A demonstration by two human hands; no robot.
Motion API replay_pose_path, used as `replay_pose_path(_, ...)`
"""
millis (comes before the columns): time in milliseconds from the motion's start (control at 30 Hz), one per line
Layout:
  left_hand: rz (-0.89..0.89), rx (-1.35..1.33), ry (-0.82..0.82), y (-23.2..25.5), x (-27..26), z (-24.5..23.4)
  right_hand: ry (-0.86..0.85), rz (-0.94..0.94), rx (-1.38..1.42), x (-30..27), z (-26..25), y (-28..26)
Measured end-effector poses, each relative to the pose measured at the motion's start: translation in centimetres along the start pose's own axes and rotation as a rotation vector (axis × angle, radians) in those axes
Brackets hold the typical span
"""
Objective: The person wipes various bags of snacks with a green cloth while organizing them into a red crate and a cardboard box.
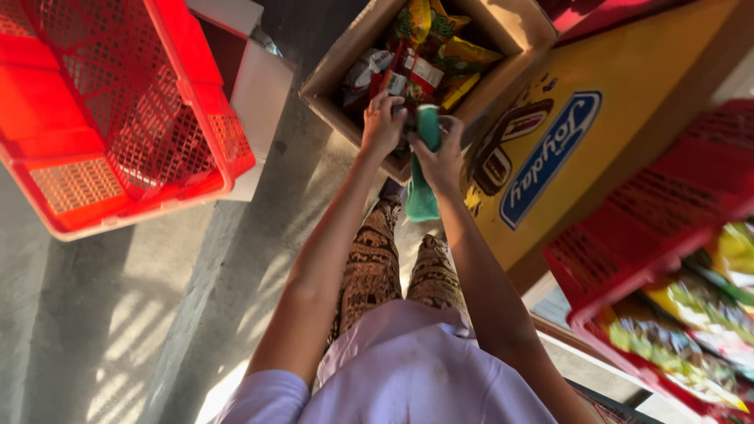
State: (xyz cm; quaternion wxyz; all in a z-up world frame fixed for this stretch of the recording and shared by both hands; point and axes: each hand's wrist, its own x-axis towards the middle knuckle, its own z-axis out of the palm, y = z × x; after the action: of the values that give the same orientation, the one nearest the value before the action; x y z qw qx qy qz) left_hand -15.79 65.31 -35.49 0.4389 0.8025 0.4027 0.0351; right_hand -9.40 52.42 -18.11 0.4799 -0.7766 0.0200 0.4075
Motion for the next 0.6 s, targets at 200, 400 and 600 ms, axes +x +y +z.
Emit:
replay_pose_path(200, -0.331, -0.173, -0.114, -4.8, 10.2, 5.9, 0.208, -0.256, -0.107, 5.4, -1.6, 5.9)
replay_pose_path(400, -0.096, 0.233, 0.066, -7.9, 12.8, 11.0, 0.142, -0.298, 0.093, 4.6, -2.4, 7.8)
replay_pose_path(600, -0.101, 0.141, 0.054, -6.7, 10.5, 9.2, 0.173, -0.298, 0.032, 5.7, -2.3, 8.3)
